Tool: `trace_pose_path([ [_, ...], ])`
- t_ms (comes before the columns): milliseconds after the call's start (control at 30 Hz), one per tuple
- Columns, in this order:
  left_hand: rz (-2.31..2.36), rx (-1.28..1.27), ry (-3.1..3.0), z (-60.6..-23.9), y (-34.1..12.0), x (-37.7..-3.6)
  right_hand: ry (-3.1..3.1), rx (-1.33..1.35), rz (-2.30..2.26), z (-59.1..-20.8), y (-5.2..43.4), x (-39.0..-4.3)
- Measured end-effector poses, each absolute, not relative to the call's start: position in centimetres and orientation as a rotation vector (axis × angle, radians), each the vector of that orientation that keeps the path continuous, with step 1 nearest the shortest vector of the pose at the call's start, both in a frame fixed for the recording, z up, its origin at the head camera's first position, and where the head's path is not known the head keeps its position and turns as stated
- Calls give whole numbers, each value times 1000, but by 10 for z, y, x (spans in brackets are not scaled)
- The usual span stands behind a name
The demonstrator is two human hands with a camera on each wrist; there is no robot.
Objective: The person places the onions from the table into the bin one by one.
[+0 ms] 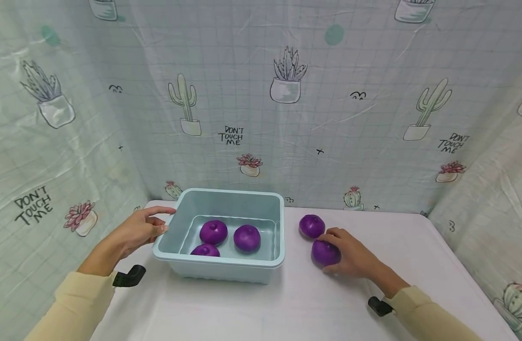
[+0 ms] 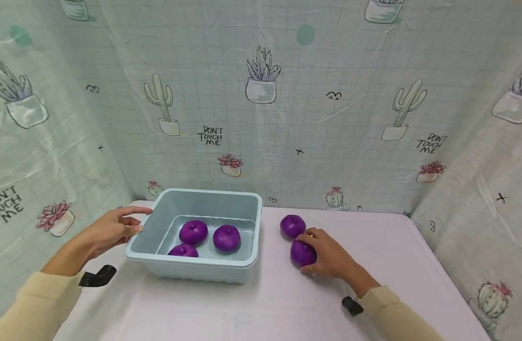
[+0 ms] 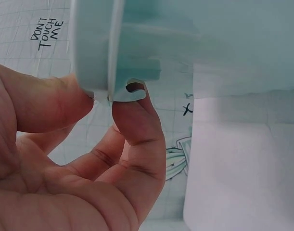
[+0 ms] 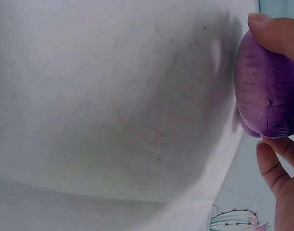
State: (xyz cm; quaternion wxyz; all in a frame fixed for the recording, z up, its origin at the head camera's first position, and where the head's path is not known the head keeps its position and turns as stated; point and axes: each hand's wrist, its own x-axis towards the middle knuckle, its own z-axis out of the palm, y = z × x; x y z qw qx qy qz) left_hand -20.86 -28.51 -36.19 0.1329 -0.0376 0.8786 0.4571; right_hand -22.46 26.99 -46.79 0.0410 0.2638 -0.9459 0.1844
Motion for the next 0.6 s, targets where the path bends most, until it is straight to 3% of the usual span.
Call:
trace_pose_path([
  [600,1337,-132,2547,-363,-283,-209,-2649,945,646,-416,258,-200],
])
